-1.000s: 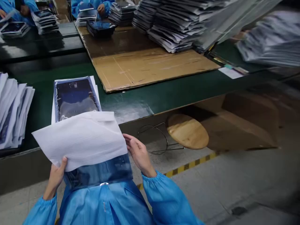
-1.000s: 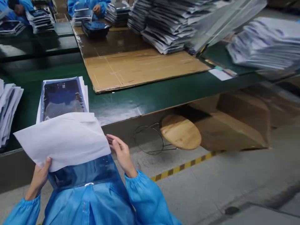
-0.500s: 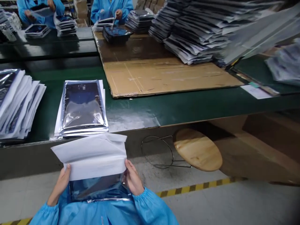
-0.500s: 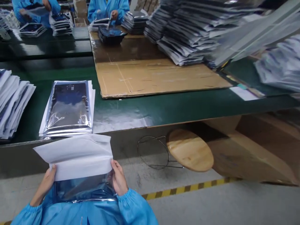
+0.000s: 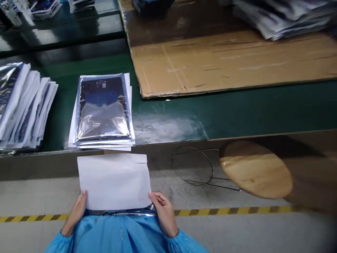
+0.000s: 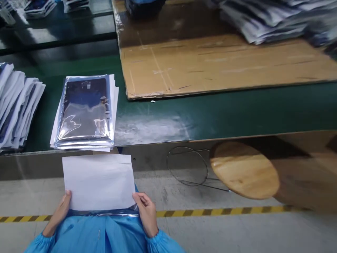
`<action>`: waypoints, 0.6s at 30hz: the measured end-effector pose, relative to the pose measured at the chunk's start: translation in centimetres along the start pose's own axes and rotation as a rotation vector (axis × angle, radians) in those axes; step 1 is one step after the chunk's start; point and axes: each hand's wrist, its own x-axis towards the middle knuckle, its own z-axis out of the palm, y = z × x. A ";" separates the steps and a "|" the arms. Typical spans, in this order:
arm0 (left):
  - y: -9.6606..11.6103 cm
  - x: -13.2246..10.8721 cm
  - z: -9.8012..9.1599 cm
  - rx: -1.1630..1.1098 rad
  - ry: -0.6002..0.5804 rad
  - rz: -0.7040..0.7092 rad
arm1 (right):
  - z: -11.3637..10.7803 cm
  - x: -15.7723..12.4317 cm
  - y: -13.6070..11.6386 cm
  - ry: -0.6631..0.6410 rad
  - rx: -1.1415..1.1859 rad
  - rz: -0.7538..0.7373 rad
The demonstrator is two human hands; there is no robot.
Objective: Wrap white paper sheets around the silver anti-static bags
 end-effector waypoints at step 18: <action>1.8 -7.5 2.0 -0.117 -0.216 -0.146 | -2.7 2.6 -3.6 -0.397 0.100 0.070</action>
